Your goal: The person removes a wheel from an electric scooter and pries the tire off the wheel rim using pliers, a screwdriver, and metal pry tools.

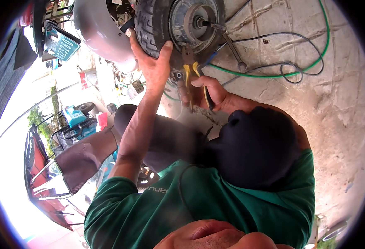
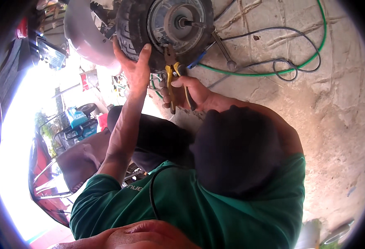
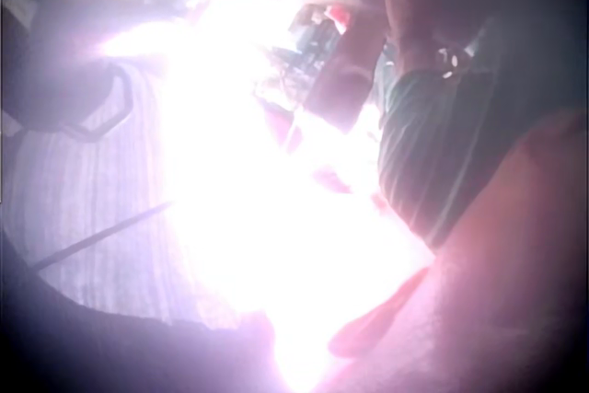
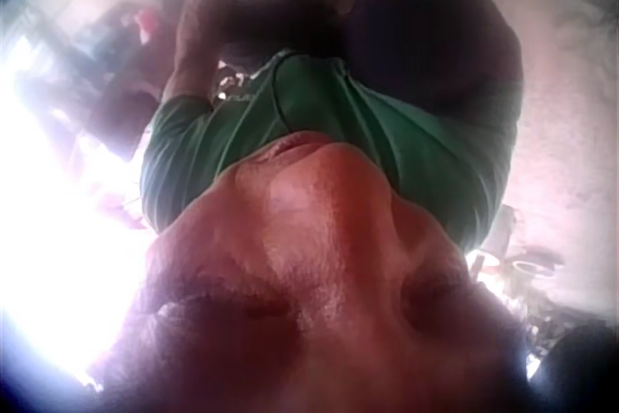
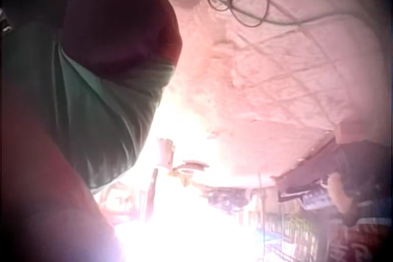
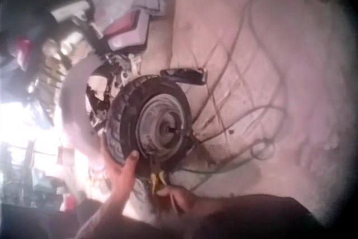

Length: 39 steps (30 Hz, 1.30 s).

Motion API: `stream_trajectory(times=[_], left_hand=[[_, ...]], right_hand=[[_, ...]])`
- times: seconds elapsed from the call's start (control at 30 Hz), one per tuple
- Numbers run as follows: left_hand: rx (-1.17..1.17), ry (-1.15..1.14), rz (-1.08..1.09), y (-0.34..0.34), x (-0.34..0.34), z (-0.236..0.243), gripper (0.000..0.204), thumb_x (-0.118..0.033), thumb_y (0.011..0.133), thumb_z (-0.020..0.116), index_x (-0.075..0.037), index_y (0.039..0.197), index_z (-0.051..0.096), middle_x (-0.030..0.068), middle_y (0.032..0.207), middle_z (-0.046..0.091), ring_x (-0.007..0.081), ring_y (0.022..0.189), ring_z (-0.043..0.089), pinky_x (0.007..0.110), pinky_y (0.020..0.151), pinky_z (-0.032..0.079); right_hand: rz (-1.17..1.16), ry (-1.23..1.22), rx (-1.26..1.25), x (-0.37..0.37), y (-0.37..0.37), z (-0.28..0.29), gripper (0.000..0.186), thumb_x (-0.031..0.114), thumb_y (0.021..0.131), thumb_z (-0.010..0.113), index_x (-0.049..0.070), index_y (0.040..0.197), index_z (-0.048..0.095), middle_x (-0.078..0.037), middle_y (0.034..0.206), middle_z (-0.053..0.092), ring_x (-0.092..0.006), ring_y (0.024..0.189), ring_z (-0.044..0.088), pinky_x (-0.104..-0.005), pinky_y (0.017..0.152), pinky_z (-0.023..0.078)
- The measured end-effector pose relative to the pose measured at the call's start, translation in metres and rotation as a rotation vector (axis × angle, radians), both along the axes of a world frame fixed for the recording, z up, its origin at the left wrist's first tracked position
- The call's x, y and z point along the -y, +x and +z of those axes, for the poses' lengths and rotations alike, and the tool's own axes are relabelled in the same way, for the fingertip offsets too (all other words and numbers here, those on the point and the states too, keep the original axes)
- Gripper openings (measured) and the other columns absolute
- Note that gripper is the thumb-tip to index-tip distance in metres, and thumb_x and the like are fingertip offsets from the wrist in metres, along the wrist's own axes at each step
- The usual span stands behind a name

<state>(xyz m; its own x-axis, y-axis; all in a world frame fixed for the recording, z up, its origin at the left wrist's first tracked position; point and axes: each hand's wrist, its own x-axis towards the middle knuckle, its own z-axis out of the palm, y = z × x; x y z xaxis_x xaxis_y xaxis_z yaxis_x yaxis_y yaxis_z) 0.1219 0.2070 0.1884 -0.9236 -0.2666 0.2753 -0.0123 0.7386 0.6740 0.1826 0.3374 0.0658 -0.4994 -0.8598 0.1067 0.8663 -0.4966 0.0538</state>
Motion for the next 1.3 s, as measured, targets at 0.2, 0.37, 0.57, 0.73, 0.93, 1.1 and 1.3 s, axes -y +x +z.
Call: stream_trajectory(times=[0.2, 0.37, 0.57, 0.73, 0.93, 1.1, 1.3], left_hand=[[0.083, 0.105, -0.039, 0.014, 0.007, 0.002, 0.103, -0.027, 0.086, 0.08, -0.001, 0.163, 0.016, 0.0276, 0.156, 0.037, 0.0374, 0.144, 0.039, 0.045, 0.121, 0.031], [0.234, 0.336, 0.006, 0.096, 0.022, -0.022, 0.058, -0.032, 0.104, 0.064, 0.003, 0.145, 0.043, 0.0172, 0.129, 0.059, 0.0241, 0.12, 0.057, 0.038, 0.105, 0.045], [0.858, 2.232, -0.665, 0.081, 0.051, -0.085, 0.059, -0.047, 0.106, 0.052, 0.002, 0.14, 0.05, 0.014, 0.118, 0.064, 0.0255, 0.109, 0.063, 0.042, 0.096, 0.052], [1.065, 1.742, -0.48, 0.042, 0.02, -0.058, 0.058, -0.04, 0.1, 0.058, 0.001, 0.14, 0.05, 0.0182, 0.104, 0.072, 0.0266, 0.112, 0.068, 0.044, 0.096, 0.057], [1.026, 1.693, -0.372, 0.043, 0.018, -0.08, 0.055, -0.044, 0.096, 0.062, -0.002, 0.132, 0.058, 0.0204, 0.131, 0.065, 0.0382, 0.121, 0.063, 0.051, 0.109, 0.047], [0.964, 1.677, -0.226, 0.042, 0.014, -0.093, 0.048, -0.044, 0.096, 0.061, -0.003, 0.123, 0.063, 0.0208, 0.125, 0.068, 0.0369, 0.118, 0.064, 0.05, 0.107, 0.048], [0.93, 1.672, -0.337, 0.04, 0.002, -0.087, 0.035, -0.035, 0.095, 0.062, -0.005, 0.113, 0.063, 0.017, 0.105, 0.069, 0.0409, 0.104, 0.065, 0.054, 0.099, 0.05]], right_hand=[[-0.015, -0.025, -0.007, -0.003, 0.0, -0.009, 0.045, 0.031, 0.095, 0.051, 0.001, 0.127, 0.057, -0.016, 0.095, 0.067, -0.03, 0.09, 0.065, -0.0433, 0.085, 0.051], [0.052, 0.069, 0.061, -0.004, 0.0, -0.009, 0.043, 0.029, 0.097, 0.049, 0.0, 0.127, 0.06, -0.019, 0.105, 0.071, -0.0323, 0.097, 0.069, -0.0442, 0.091, 0.053], [0.005, 0.154, 0.01, -0.011, -0.004, 0.0, 0.042, 0.028, 0.099, 0.048, -0.002, 0.124, 0.063, -0.021, 0.106, 0.074, -0.0335, 0.093, 0.074, -0.0432, 0.085, 0.059], [-0.096, 0.302, -0.004, -0.016, -0.006, 0.007, 0.04, 0.028, 0.099, 0.05, -0.003, 0.121, 0.064, -0.022, 0.104, 0.075, -0.0347, 0.084, 0.075, -0.0429, 0.078, 0.062], [0.05, 0.401, -0.079, -0.016, -0.011, 0.01, 0.052, 0.05, 0.101, 0.052, 0.003, 0.121, 0.061, -0.018, 0.097, 0.075, -0.0311, 0.081, 0.076, -0.0398, 0.07, 0.062], [0.215, 0.819, -0.043, -0.033, -0.004, 0.03, 0.068, 0.073, 0.099, 0.047, 0.009, 0.114, 0.063, -0.011, 0.088, 0.074, -0.0252, 0.074, 0.073, -0.0376, 0.064, 0.058], [0.045, 0.535, 0.037, -0.021, 0.013, 0.01, 0.055, 0.064, 0.103, 0.05, 0.011, 0.111, 0.061, -0.011, 0.08, 0.07, -0.0277, 0.067, 0.07, -0.038, 0.058, 0.054]])
